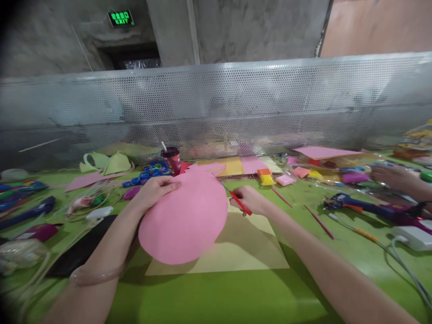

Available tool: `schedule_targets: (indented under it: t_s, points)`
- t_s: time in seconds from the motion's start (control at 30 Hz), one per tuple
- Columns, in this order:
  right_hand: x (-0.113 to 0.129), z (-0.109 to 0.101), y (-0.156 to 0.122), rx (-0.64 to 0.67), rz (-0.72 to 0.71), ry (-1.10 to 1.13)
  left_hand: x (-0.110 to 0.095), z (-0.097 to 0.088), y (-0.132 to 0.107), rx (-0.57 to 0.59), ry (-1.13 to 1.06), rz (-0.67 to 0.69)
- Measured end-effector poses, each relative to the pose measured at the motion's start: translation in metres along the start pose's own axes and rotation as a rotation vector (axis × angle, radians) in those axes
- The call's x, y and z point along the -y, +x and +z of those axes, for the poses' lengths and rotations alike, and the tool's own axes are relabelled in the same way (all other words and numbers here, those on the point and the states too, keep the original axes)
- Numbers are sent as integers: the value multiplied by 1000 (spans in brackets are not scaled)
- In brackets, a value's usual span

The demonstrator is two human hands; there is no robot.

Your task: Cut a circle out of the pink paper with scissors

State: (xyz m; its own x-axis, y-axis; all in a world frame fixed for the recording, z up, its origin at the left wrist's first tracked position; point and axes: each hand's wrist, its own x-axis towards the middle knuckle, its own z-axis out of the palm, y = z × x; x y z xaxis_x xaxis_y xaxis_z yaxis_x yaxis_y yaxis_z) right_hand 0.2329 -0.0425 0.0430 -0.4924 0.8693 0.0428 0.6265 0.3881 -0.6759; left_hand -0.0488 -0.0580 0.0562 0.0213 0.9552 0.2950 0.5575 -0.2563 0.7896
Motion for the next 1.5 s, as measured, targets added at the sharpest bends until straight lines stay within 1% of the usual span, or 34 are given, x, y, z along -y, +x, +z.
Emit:
schedule_targets:
  t_s: [0.3,0.43,0.73,0.9,1.23,1.37,1.5]
  points:
    - [1,-1,-1,56,35,44,2,0,0,47,-3,14]
    - [1,-1,-1,55,28,49,2,0,0,42,10,24]
    - [0,0,-1,52,-13,36,0,0,0,49,7,-12]
    - [0,0,-1,62,-5,31,1,0,0,75,6,-4]
    - [0,-1,-1,43,11,-14,3,-1,2,84,21,-5]
    - [-3,0,0,63,28,7,3,-1,2,97,7,-2]
    - [-7,0,2,73,9,8,3,-1,1,104,28,11]
